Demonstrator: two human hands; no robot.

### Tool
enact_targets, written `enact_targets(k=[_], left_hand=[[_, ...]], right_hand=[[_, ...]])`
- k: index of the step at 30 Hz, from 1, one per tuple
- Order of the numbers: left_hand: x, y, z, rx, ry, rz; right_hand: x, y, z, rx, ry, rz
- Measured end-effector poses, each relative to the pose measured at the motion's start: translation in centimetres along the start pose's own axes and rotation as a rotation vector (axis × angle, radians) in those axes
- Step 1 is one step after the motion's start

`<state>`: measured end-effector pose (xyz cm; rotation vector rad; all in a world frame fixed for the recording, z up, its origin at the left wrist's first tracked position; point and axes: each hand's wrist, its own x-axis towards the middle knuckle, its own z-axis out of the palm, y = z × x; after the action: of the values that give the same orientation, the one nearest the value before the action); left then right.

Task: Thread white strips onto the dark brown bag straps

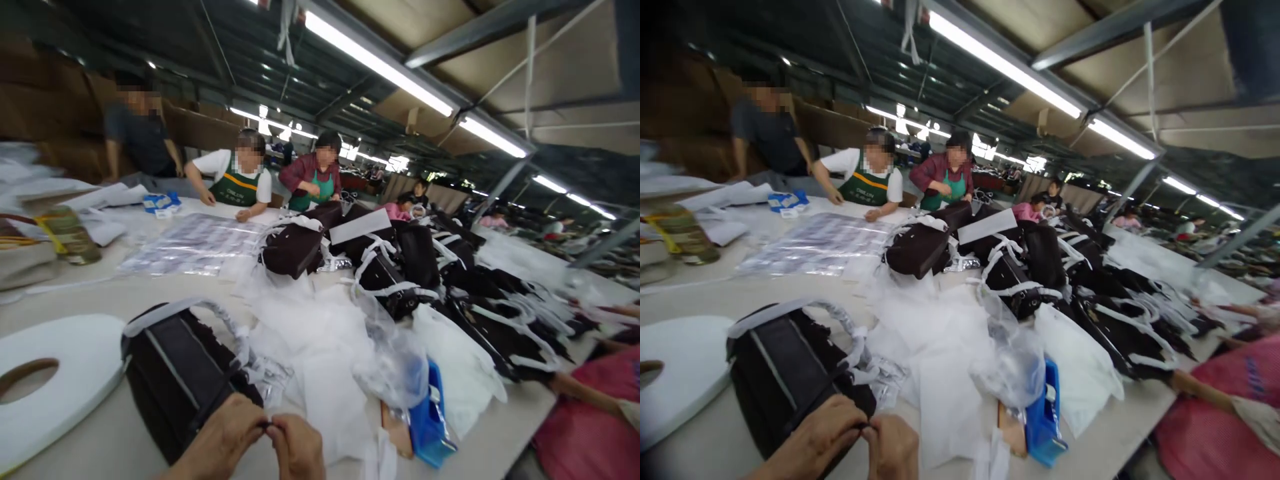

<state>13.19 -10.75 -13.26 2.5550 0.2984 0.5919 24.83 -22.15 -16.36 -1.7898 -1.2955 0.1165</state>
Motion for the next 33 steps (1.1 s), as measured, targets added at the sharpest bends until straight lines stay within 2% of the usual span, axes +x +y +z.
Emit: enact_targets(k=[3,7,10,13,16,17,18,19,20,22,24,28,31,33], left_hand=[[0.1,-0.3,-0.2,-0.040,-0.025,0.001],[0.4,-0.7,-0.6,-0.017,-0.113,0.088],[0.5,-0.9,-0.6,0.010,-0.151,0.139],[0.0,-0.8,0.0,0.021,-0.101,0.125],[-0.6,-0.8,0.6,0.036,0.031,0.044],[-0.7,-0.8,0.6,0.034,0.046,0.028],[-0.7,-0.8,0.6,0.030,0.040,0.020],[-0.7,-0.7,0.6,0.024,0.016,0.022],[-0.6,-0.7,0.4,0.019,-0.016,0.025],[-0.3,-0.4,0.1,0.023,-0.068,0.001],[-0.1,0.1,-0.1,0.035,-0.104,-0.053],[0.1,1.1,-0.1,0.038,-0.138,-0.105],[0.0,1.2,-0.1,0.031,-0.100,-0.139],[0.0,0.8,-0.1,0.026,-0.088,-0.109]], right_hand=[[0.2,-0.9,-0.5,0.281,-0.064,0.225],[0.6,-1.6,-0.4,0.724,-0.076,0.586],[0.5,-2.2,-0.1,0.857,-0.095,0.697],[-0.1,-1.2,-1.0,0.780,-0.109,0.638],[-1.2,2.8,-3.9,0.300,0.126,0.508],[-1.6,4.7,-5.0,0.110,0.245,0.515],[-1.9,6.7,-6.1,-0.051,0.297,0.563],[-2.2,8.7,-7.0,-0.189,0.311,0.643],[-2.4,10.5,-7.7,-0.222,0.302,0.685],[-2.7,13.0,-8.2,-0.236,0.262,0.743],[-3.0,14.1,-7.9,-0.185,0.205,0.747],[-4.2,13.2,-6.8,-0.008,0.130,0.687],[-5.6,11.9,-5.6,0.298,0.067,0.730],[-6.6,10.9,-4.1,0.432,-0.002,0.765]])
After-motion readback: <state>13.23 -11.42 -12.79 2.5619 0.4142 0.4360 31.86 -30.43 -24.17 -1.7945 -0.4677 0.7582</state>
